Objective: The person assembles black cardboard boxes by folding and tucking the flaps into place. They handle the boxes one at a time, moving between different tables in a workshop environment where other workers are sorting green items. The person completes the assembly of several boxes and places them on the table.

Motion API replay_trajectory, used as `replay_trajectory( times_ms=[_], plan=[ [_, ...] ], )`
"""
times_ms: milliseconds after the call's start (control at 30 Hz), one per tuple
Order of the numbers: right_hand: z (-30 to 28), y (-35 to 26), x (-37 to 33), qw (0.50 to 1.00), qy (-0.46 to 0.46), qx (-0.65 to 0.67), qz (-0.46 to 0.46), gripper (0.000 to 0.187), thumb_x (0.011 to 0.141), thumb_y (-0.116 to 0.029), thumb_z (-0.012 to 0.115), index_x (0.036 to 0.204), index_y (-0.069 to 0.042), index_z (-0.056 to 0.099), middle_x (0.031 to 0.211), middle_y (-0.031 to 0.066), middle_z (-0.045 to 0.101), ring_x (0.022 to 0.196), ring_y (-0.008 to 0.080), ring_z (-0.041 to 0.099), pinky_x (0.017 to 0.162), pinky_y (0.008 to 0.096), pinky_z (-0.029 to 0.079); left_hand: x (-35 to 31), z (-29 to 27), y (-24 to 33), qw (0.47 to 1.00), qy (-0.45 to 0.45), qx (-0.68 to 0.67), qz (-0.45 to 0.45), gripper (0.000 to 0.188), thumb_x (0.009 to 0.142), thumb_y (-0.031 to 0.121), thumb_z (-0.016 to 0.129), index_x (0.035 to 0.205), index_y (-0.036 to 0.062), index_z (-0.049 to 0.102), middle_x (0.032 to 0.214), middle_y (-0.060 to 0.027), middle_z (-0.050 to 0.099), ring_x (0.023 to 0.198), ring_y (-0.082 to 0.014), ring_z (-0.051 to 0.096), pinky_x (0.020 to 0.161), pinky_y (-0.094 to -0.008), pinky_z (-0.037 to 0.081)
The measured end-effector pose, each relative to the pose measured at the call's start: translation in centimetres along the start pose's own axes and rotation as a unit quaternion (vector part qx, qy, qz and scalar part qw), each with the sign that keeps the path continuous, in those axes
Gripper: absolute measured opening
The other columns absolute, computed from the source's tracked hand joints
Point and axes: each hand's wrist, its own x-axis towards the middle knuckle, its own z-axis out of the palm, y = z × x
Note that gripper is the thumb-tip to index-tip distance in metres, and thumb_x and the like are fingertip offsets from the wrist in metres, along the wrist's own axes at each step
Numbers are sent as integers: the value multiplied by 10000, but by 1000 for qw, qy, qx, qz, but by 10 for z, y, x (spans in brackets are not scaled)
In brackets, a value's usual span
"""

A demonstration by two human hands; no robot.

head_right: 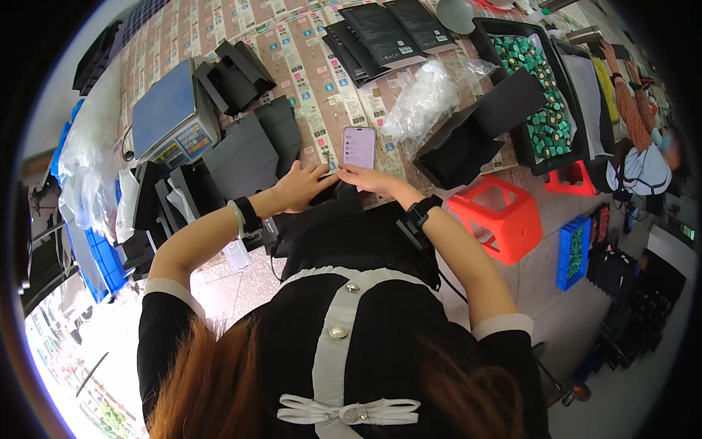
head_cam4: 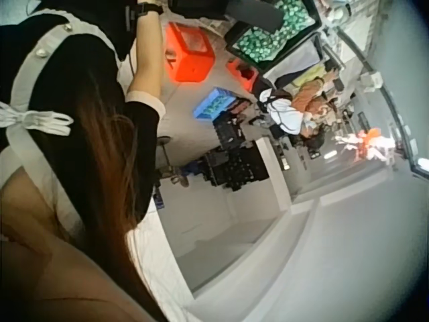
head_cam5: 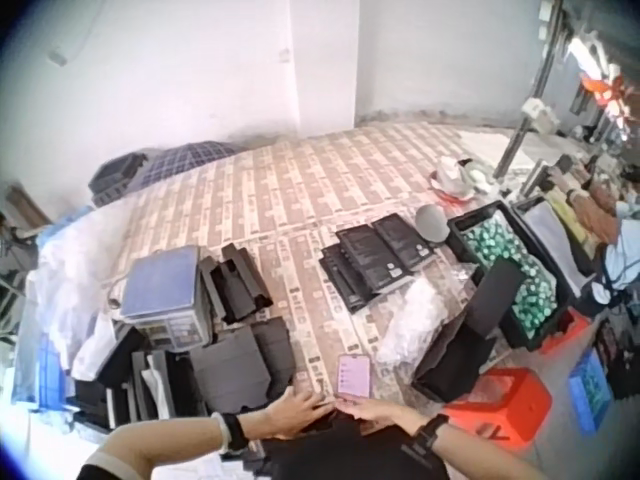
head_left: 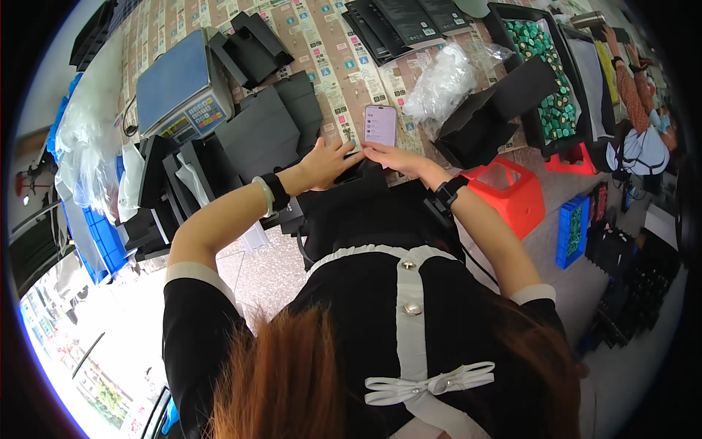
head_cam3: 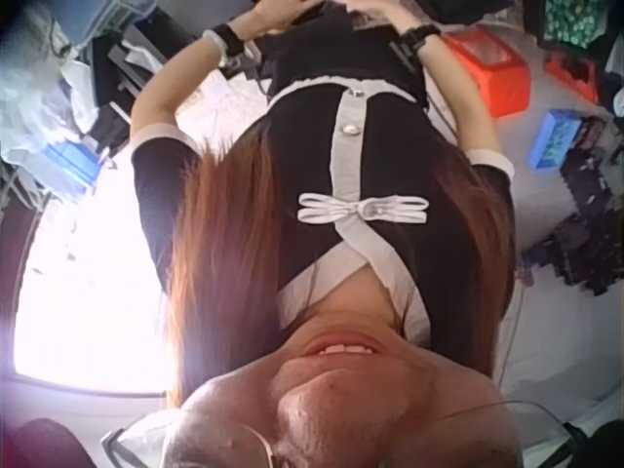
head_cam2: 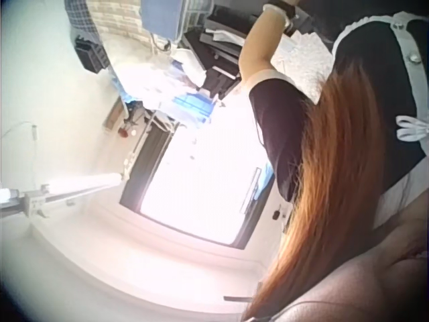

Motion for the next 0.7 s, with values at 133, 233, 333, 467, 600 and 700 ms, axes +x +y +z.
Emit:
replay_trajectory(
  times_ms=[133,233,333,467,600,700],
  plan=[
    [2,-7,-11,1000,-14,18,5,757,823,-364,572,1378,-33,177,1300,125,347,1147,195,377,925,277,315,-6,4,-10,989,38,-144,16,885,645,221,701,1368,111,202,1214,-131,370,1079,-283,420,831,-399,362],
    [3,-10,-12,999,-22,25,-19,874,716,-329,689,1386,-75,189,1204,115,420,1014,150,440,803,243,368,-14,-1,-17,975,59,-213,22,880,670,192,673,1383,93,165,1225,-155,354,1085,-314,410,871,-395,359],
    [3,-23,-15,998,-46,-14,-32,822,733,-323,676,1374,-76,225,1173,99,446,970,133,448,777,241,379,-19,-16,-18,962,93,-257,7,838,678,183,658,1372,74,200,1229,-157,347,1073,-311,415,891,-383,358],
    [17,-56,-30,998,-44,37,12,697,773,-270,646,1338,-69,290,1132,71,472,936,123,464,754,245,400,-24,-33,-15,962,125,-240,-24,827,671,193,673,1356,63,228,1217,-142,356,1037,-287,446,900,-403,365],
    [29,-44,-22,990,25,-69,-121,486,792,-203,629,1206,-63,416,1104,61,469,878,120,484,743,253,420,-31,-20,-15,901,66,-418,-98,728,694,148,661,1314,74,289,1211,-130,367,1050,-266,450,909,-405,360],
    [29,-39,-16,974,25,-157,-160,364,775,-165,638,1076,-47,471,1060,71,469,849,145,500,744,266,426,-37,1,-19,805,110,-565,-146,588,704,118,657,1220,106,376,1201,-112,381,1058,-250,454,912,-392,351]
  ],
)
